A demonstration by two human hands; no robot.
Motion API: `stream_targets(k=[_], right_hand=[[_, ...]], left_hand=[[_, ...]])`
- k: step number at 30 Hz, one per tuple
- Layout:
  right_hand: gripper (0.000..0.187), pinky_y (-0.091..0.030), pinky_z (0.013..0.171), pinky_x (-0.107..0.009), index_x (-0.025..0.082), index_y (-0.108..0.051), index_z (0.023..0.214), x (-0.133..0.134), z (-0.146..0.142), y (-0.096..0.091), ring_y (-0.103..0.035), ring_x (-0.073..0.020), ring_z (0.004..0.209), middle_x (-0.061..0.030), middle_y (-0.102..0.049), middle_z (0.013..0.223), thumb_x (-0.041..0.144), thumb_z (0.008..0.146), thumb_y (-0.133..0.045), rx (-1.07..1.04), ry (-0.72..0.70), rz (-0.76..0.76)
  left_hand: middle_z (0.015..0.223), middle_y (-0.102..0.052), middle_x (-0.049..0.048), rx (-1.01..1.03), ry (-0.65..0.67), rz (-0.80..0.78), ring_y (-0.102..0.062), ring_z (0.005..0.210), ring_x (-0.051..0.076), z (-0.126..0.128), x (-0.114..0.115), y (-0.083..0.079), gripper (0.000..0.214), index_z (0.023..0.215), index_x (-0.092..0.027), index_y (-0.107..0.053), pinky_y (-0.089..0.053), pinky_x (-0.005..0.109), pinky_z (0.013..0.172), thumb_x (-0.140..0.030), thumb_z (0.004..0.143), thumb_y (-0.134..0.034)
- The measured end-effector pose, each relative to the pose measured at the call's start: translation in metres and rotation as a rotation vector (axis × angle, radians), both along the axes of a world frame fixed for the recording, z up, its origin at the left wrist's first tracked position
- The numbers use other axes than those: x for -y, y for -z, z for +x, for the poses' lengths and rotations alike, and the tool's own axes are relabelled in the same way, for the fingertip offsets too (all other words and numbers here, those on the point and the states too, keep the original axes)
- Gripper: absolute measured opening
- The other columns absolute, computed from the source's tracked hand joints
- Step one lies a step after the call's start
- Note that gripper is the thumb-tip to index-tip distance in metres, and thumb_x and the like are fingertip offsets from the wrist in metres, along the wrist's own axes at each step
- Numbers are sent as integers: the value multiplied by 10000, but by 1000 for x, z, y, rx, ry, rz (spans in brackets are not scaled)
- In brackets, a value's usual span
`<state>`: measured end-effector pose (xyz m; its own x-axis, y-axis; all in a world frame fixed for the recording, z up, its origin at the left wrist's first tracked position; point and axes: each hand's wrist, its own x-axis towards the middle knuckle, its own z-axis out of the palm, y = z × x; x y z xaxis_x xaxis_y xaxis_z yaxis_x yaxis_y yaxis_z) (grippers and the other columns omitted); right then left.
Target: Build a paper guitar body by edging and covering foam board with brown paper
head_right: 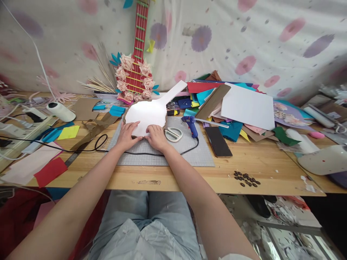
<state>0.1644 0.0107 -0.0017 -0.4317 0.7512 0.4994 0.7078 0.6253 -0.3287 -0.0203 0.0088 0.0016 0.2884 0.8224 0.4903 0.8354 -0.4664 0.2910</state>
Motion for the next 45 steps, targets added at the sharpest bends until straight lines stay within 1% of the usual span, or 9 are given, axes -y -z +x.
stream_targets(k=[11,16,21,26,29,34,36,40,45], right_hand=[[101,-326,869,-371,187,-498,928,3,-1,-1,-444,-245,984,-96,-562,1046,176,831,-473,27,13,-30],[103,-325,862,-373,189,-507,920,3,-2,1,-445,-248,968,-99,-561,1039,164,842,-445,47,2,-4],[115,-332,845,-360,186,-509,904,-2,-4,4,-449,-237,926,-89,-574,985,152,867,-406,55,39,38],[142,-346,821,-356,189,-508,926,-4,-6,3,-467,-232,904,-84,-580,945,184,893,-371,-5,91,-3],[133,-344,844,-364,185,-502,964,-1,-6,1,-466,-237,932,-84,-578,974,246,882,-416,-18,76,-12],[222,-334,860,-379,176,-501,980,2,-6,1,-453,-256,948,-97,-568,994,355,849,-503,32,75,23],[254,-330,858,-386,178,-500,982,3,-7,0,-449,-263,954,-103,-563,1004,390,842,-519,46,78,31],[223,-322,858,-391,182,-502,972,4,-9,0,-450,-265,959,-103,-561,1008,370,853,-510,60,93,7],[173,-311,871,-398,182,-511,968,5,-13,2,-439,-269,967,-104,-558,1014,305,847,-519,83,119,22]], left_hand=[[1152,-512,93,-15,-20,-8,-442,1149,277,0,-2,2,678,1334,-274,-420,-82,552,1117,-405,715,-663],[1157,-508,89,-13,-18,-13,-438,1152,276,1,-2,2,664,1336,-273,-421,-73,546,1122,-398,726,-651],[1153,-513,88,-16,-16,-20,-440,1143,274,1,-1,0,644,1336,-257,-430,-70,543,1122,-384,740,-636],[1131,-542,82,28,-7,-14,-454,1132,260,0,-3,2,601,1351,-245,-409,-85,528,1124,-365,786,-573],[1126,-560,83,67,5,-26,-456,1136,254,-1,-6,4,595,1365,-227,-387,-88,521,1123,-380,809,-533],[1124,-590,65,145,17,-67,-467,1135,216,-4,-8,4,457,1338,-240,-419,-85,494,1127,-305,889,-360],[1137,-589,67,154,36,-75,-469,1142,223,-5,-7,3,475,1336,-241,-415,-89,499,1125,-315,866,-415],[1167,-578,83,158,62,-73,-469,1160,255,-6,-3,1,658,1355,-236,-375,-125,521,1116,-345,751,-612],[1140,-583,77,142,37,-82,-476,1150,259,-5,-2,0,692,1352,-251,-385,-139,519,1116,-323,721,-663]])
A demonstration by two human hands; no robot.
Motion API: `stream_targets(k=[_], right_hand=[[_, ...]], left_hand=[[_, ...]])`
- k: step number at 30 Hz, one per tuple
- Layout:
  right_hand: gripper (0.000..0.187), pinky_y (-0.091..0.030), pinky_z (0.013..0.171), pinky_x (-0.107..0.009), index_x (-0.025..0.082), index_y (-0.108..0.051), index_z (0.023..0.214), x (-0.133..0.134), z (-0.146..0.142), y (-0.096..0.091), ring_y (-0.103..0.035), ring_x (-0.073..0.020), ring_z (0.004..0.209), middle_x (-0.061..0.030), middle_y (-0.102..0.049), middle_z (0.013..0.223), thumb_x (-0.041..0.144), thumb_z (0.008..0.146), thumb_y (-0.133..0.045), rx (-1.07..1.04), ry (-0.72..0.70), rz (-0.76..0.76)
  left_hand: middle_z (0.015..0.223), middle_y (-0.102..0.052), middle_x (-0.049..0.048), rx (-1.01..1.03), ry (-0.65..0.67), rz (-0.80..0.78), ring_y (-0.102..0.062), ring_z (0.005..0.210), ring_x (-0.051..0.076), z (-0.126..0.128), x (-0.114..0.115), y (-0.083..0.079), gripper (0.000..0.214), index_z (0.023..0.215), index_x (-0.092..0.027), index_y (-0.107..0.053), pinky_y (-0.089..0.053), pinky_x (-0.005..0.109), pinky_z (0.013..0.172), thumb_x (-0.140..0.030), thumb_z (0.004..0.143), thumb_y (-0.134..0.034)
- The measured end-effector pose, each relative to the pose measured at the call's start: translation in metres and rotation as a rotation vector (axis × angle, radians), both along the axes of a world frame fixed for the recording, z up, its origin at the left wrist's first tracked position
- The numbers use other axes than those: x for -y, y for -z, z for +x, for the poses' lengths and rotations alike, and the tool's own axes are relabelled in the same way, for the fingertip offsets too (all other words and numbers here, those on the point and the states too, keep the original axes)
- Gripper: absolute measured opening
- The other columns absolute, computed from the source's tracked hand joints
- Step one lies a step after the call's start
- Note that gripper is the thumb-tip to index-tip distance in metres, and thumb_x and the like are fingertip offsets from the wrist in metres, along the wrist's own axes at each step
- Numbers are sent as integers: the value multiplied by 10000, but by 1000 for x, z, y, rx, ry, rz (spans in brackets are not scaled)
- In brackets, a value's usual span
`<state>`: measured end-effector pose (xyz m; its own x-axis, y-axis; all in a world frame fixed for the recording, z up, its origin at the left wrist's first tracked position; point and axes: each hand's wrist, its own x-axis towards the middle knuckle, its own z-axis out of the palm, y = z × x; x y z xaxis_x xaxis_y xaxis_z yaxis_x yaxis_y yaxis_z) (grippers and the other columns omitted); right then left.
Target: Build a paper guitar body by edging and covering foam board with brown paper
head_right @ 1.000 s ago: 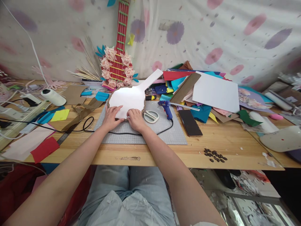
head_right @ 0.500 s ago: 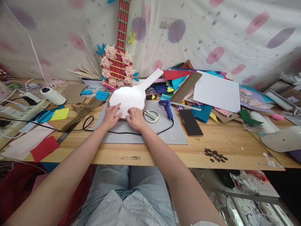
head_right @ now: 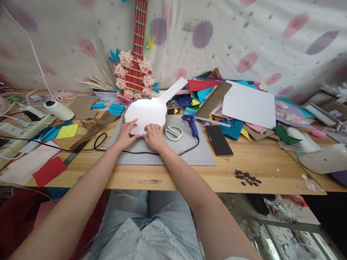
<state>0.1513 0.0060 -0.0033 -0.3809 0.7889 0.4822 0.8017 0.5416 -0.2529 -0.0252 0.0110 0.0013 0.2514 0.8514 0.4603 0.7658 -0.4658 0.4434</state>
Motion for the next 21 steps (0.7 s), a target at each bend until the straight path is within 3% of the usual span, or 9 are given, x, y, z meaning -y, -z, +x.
stream_targets(k=[8,14,18,21], right_hand=[[143,-322,855,-399,188,-534,964,0,-5,-1,-438,-271,953,-109,-562,997,260,890,-434,37,25,22],[251,-361,813,-356,206,-528,879,-7,-3,0,-466,-237,875,-87,-583,914,261,950,-293,-101,62,-4],[295,-379,753,-333,224,-479,763,-12,3,2,-488,-220,810,-73,-571,810,290,955,-265,-206,106,-34],[331,-373,695,-318,233,-437,678,-15,7,-2,-501,-210,762,-59,-564,735,338,952,-284,-242,138,-71]], left_hand=[[1060,-584,57,-5,-11,-30,-496,1087,243,-1,-4,1,685,1369,-279,-375,-161,517,1105,-305,739,-642],[1056,-588,53,2,-15,-24,-498,1092,228,-1,-8,5,646,1378,-261,-365,-138,509,1113,-295,774,-592],[1039,-617,53,64,-28,-8,-518,1075,217,-1,-8,4,571,1344,-234,-414,-148,496,1114,-321,797,-552],[1080,-639,49,226,-11,-37,-532,1101,196,-5,-9,4,377,1191,-228,-547,-136,472,1128,-347,841,-475]])
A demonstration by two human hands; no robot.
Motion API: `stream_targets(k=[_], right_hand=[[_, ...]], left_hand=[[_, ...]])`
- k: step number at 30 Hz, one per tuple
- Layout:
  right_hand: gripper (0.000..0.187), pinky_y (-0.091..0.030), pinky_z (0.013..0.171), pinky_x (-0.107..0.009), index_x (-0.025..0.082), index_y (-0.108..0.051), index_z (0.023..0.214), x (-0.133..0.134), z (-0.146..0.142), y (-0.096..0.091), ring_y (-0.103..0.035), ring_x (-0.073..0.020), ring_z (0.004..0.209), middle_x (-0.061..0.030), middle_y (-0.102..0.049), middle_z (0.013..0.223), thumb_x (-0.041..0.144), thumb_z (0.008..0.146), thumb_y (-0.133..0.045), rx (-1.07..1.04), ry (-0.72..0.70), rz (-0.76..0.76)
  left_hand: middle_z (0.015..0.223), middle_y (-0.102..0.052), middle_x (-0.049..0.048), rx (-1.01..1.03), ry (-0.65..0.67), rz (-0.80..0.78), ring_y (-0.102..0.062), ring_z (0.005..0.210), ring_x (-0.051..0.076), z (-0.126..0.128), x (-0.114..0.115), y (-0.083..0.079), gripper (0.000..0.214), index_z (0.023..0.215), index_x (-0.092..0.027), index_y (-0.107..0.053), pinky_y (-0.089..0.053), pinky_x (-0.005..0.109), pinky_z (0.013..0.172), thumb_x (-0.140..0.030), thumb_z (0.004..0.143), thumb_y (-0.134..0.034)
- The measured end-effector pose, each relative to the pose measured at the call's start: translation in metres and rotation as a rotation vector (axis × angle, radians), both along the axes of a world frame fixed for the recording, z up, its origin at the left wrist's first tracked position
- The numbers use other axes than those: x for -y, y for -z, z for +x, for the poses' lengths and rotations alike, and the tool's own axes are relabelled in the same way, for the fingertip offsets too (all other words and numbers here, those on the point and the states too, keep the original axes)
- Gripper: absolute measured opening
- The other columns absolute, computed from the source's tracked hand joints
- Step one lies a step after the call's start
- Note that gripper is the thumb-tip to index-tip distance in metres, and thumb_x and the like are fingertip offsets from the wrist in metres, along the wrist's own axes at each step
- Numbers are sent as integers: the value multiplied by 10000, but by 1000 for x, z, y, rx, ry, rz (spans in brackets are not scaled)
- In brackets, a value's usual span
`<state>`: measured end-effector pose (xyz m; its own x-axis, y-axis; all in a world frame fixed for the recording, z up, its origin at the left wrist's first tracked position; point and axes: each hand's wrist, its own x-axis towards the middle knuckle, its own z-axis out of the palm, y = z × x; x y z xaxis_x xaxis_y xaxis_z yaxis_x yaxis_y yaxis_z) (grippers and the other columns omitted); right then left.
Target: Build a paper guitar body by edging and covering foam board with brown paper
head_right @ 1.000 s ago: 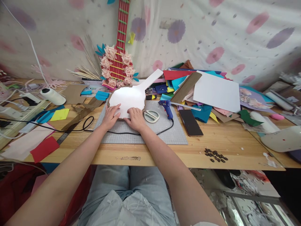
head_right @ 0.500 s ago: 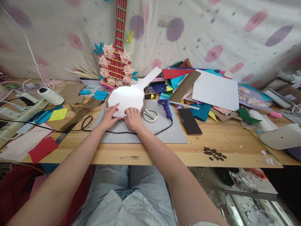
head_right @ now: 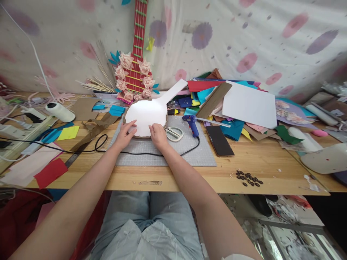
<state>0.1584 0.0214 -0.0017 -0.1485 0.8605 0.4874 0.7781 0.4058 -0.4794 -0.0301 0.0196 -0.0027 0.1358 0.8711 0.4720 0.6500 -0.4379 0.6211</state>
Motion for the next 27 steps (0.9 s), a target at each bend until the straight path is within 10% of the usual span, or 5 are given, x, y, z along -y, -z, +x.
stream_targets(k=[5,15,27], right_hand=[[310,-338,636,-301,224,-453,646,-3,-3,-15,-521,-198,745,-43,-587,709,368,917,-409,36,-23,-87],[328,-292,834,-369,186,-520,910,15,-25,-5,-494,-243,923,-86,-604,941,501,820,-541,240,-6,15],[188,-296,821,-351,193,-544,902,10,-23,-6,-528,-219,908,-60,-631,923,348,912,-437,140,-10,-21]], left_hand=[[855,-688,42,325,-51,-44,-624,961,182,-6,-4,5,283,743,-195,-588,-270,432,1088,-398,849,-422],[917,-698,33,355,24,-59,-623,961,185,-5,-2,5,176,599,-206,-547,-99,434,1138,-318,732,-575],[1066,-625,52,130,82,-42,-535,1075,216,-7,4,3,324,940,-209,-601,-347,413,1007,-203,630,-693]])
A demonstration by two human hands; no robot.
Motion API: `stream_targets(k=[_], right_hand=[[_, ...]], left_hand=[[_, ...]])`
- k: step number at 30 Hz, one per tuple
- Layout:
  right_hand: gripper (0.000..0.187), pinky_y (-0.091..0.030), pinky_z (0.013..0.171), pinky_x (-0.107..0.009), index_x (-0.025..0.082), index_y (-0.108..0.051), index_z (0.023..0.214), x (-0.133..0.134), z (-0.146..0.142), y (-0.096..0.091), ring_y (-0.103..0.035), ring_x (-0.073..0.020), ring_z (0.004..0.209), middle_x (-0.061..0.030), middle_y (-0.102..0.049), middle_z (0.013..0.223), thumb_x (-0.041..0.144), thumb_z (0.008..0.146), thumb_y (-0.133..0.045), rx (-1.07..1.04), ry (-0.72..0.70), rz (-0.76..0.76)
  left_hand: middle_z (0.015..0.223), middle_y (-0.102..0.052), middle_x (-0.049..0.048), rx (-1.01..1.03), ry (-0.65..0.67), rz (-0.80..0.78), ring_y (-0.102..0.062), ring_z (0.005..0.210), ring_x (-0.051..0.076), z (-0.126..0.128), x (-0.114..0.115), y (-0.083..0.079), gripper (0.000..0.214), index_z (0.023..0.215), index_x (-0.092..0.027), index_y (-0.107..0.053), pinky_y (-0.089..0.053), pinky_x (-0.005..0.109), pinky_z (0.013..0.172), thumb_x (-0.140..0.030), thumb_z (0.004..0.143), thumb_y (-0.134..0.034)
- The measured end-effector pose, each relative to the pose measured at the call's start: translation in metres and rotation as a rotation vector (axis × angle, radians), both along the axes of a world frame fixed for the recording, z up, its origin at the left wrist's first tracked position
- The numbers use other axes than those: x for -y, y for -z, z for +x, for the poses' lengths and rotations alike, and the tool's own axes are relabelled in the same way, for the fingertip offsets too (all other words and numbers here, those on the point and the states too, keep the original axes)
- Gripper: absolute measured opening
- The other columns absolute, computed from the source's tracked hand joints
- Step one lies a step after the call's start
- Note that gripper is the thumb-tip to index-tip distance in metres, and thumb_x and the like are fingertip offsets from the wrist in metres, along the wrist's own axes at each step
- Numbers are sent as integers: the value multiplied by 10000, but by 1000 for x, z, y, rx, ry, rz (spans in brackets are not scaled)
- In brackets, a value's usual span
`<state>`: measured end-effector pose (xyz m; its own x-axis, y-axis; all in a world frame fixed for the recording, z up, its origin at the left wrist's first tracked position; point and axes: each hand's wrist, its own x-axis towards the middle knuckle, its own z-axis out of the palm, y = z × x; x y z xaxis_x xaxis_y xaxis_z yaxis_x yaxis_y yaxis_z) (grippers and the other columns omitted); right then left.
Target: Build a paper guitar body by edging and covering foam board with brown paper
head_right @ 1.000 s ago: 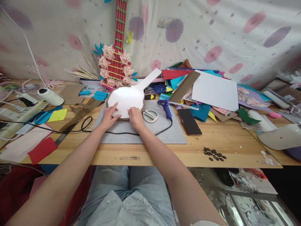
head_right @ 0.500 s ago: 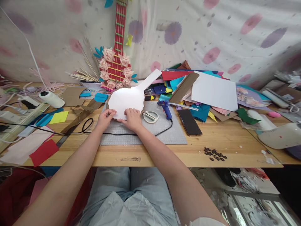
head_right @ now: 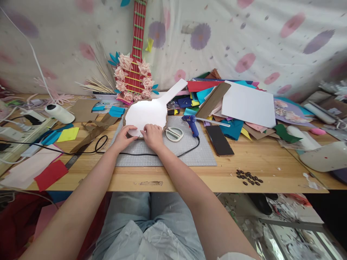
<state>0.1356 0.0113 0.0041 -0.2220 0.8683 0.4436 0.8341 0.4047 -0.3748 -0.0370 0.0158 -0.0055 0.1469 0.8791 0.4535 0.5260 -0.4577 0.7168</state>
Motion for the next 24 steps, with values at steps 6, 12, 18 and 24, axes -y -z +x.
stream_targets(k=[6,12,18,24], right_hand=[[286,-330,794,-303,203,-508,721,-6,7,-2,-543,-172,777,-22,-614,738,255,943,-334,-205,-30,-85],[216,-347,775,-306,212,-452,659,-4,8,-1,-515,-167,729,-11,-576,685,264,863,-500,-316,-41,-94],[207,-370,724,-297,217,-434,651,-4,10,0,-496,-151,686,7,-554,663,271,825,-533,-452,-68,-93],[219,-368,666,-266,218,-430,660,-4,16,-3,-483,-134,644,23,-535,636,309,851,-489,-466,-134,-147]], left_hand=[[981,-629,26,-34,-74,-10,-545,1030,214,4,-1,1,325,902,-214,-584,-297,452,1040,-116,612,-693],[849,-626,-7,-38,-98,17,-567,939,202,5,-2,2,339,919,-231,-586,-245,465,1070,-139,614,-702],[877,-633,11,19,-94,21,-572,936,189,6,-3,4,238,958,-223,-587,-256,442,1065,-186,724,-612],[926,-617,19,-18,-59,28,-557,962,194,5,0,1,293,997,-228,-587,-265,429,1061,-230,711,-654]])
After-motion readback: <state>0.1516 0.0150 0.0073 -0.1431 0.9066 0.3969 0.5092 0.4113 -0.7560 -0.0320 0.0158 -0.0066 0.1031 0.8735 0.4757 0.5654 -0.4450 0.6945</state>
